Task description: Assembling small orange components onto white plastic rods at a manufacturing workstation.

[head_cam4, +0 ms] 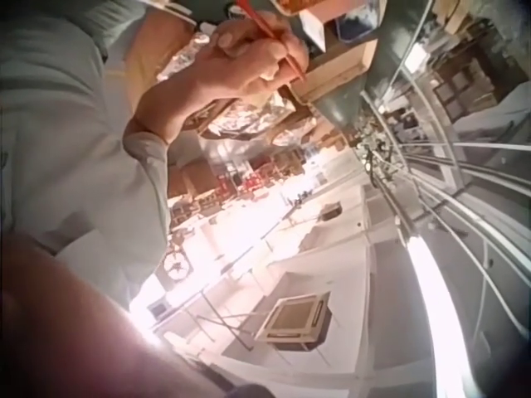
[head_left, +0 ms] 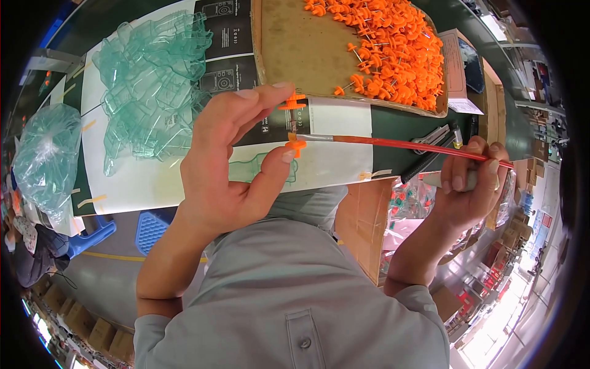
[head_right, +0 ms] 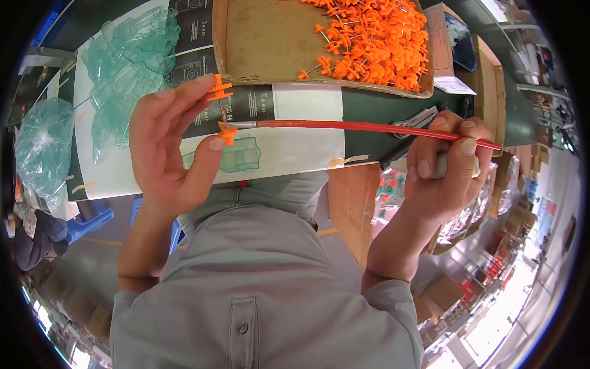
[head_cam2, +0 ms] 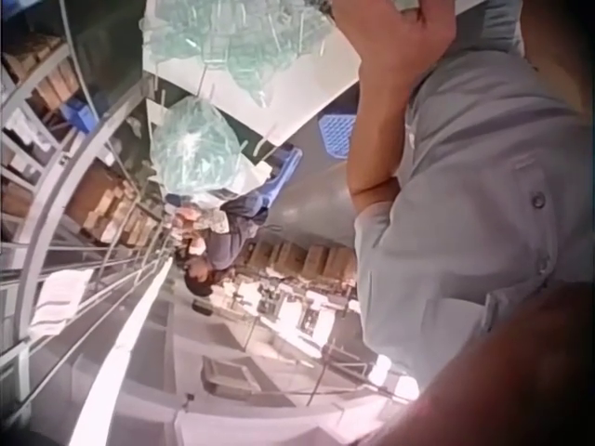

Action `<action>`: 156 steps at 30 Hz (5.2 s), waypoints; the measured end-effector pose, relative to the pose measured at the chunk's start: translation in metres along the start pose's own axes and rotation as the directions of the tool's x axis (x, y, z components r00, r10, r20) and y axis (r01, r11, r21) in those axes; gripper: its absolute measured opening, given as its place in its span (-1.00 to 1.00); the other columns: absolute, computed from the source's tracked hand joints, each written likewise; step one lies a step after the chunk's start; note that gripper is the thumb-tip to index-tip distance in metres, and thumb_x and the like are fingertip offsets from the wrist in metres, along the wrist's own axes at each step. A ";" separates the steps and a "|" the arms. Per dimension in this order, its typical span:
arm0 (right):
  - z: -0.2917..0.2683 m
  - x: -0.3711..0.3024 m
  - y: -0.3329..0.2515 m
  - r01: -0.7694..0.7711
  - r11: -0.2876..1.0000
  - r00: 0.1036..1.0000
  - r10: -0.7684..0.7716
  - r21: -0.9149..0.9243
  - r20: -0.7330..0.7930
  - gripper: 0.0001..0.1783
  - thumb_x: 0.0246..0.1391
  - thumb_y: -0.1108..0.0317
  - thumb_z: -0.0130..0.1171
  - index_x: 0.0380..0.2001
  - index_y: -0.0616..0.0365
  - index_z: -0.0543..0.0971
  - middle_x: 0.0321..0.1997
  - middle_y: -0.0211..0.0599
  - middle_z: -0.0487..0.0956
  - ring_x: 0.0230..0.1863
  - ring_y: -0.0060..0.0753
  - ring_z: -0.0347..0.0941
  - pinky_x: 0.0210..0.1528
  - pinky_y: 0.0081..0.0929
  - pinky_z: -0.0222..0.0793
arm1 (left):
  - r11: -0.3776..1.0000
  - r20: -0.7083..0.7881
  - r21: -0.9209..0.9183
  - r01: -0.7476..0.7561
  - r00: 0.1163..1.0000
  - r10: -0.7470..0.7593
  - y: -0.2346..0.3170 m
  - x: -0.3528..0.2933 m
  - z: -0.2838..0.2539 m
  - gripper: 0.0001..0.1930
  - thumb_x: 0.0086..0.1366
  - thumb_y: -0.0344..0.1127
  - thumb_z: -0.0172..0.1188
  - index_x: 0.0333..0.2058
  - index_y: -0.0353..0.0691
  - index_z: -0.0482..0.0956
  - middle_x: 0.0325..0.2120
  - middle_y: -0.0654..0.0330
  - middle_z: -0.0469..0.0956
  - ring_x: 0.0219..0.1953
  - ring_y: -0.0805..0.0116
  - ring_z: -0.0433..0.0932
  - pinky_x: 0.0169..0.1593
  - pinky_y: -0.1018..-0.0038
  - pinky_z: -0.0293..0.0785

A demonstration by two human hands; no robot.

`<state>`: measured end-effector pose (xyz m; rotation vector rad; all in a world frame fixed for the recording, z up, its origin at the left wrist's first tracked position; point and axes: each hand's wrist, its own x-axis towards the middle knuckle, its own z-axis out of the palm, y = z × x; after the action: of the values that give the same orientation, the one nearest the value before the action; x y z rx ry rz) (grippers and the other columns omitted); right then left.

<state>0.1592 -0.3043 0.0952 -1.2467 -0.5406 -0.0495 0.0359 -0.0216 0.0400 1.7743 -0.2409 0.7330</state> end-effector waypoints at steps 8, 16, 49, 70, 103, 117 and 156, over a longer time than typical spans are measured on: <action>-0.004 0.003 0.002 -0.038 0.999 0.998 0.038 -0.009 -0.041 -0.74 0.37 0.30 0.01 0.01 0.22 0.45 -0.20 0.05 0.57 -0.66 -0.63 0.24 -0.69 -0.67 0.18 | 1.000 -0.022 0.007 -0.016 1.000 0.016 -0.002 -0.002 -0.003 -0.36 0.18 -0.67 0.24 0.23 -0.43 0.21 0.10 -0.18 0.46 0.16 -0.02 0.54 0.22 0.20 0.52; 0.001 0.001 0.017 -0.172 0.982 0.972 0.182 0.079 -0.146 -0.77 0.41 0.28 -0.01 -0.02 0.17 0.48 -0.20 -0.07 0.58 -0.66 -0.69 0.17 -0.69 -0.69 0.14 | 0.998 -0.016 -0.012 -0.069 0.997 0.069 -0.004 -0.001 -0.003 -0.37 0.18 -0.65 0.26 0.22 -0.45 0.22 0.09 -0.22 0.49 0.13 -0.03 0.57 0.19 0.24 0.54; -0.006 0.004 0.025 -0.187 0.982 0.972 0.190 0.033 -0.138 -0.78 0.42 0.27 0.00 -0.05 0.12 0.53 -0.13 -0.15 0.59 -0.63 -0.76 0.12 -0.66 -0.74 0.10 | 0.997 0.014 0.074 -0.014 1.000 0.013 -0.005 -0.006 0.001 -0.36 0.14 -0.61 0.33 0.19 -0.39 0.30 0.02 -0.10 0.58 0.01 0.07 0.62 0.01 0.33 0.60; -0.027 0.007 0.019 -0.183 0.973 0.960 0.208 0.141 -0.188 -0.78 0.42 0.29 0.00 -0.02 0.17 0.50 -0.20 -0.12 0.62 -0.66 -0.68 0.14 -0.68 -0.66 0.11 | 1.000 -0.015 0.004 0.025 1.000 -0.025 -0.007 -0.006 0.006 -0.39 0.19 -0.61 0.26 0.22 -0.42 0.26 0.06 -0.17 0.54 0.08 0.03 0.60 0.16 0.27 0.54; 0.101 -0.007 0.030 -0.214 0.691 0.973 0.086 0.690 0.215 -0.54 0.43 -0.04 -0.25 -0.44 -0.05 0.46 -0.45 -0.50 0.37 -0.57 -0.50 0.26 -0.57 -0.40 0.30 | 0.996 0.050 0.055 -0.074 0.996 0.072 0.004 -0.025 0.018 -0.35 0.16 -0.58 0.30 0.23 -0.37 0.28 0.03 -0.15 0.57 -0.01 0.01 0.64 0.06 0.27 0.57; 0.107 -0.010 0.032 -0.232 0.711 0.973 0.170 0.664 0.158 -0.52 0.44 -0.06 -0.26 -0.46 -0.06 0.46 -0.46 -0.52 0.36 -0.60 -0.50 0.25 -0.62 -0.42 0.29 | 0.994 0.117 0.085 -0.066 0.991 0.056 0.009 -0.029 0.015 -0.30 0.16 -0.58 0.28 0.27 -0.34 0.22 0.07 -0.19 0.52 0.06 -0.01 0.59 0.13 0.21 0.49; 0.092 -0.054 0.069 -0.385 0.781 0.909 0.414 0.492 0.053 -0.52 0.48 -0.09 -0.27 -0.46 -0.05 0.34 -0.47 -0.48 0.27 -0.68 -0.53 0.17 -0.64 -0.43 0.24 | 0.861 0.153 0.509 0.002 0.984 -0.093 -0.025 -0.082 0.021 -0.49 0.11 -0.49 0.32 0.06 -0.30 0.43 -0.01 0.19 0.61 0.03 0.12 0.59 0.17 0.12 0.40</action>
<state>0.1007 -0.2110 0.0307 -0.8266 -0.2019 0.3943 -0.0081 -0.0491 -0.0312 2.3464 -0.1220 0.6420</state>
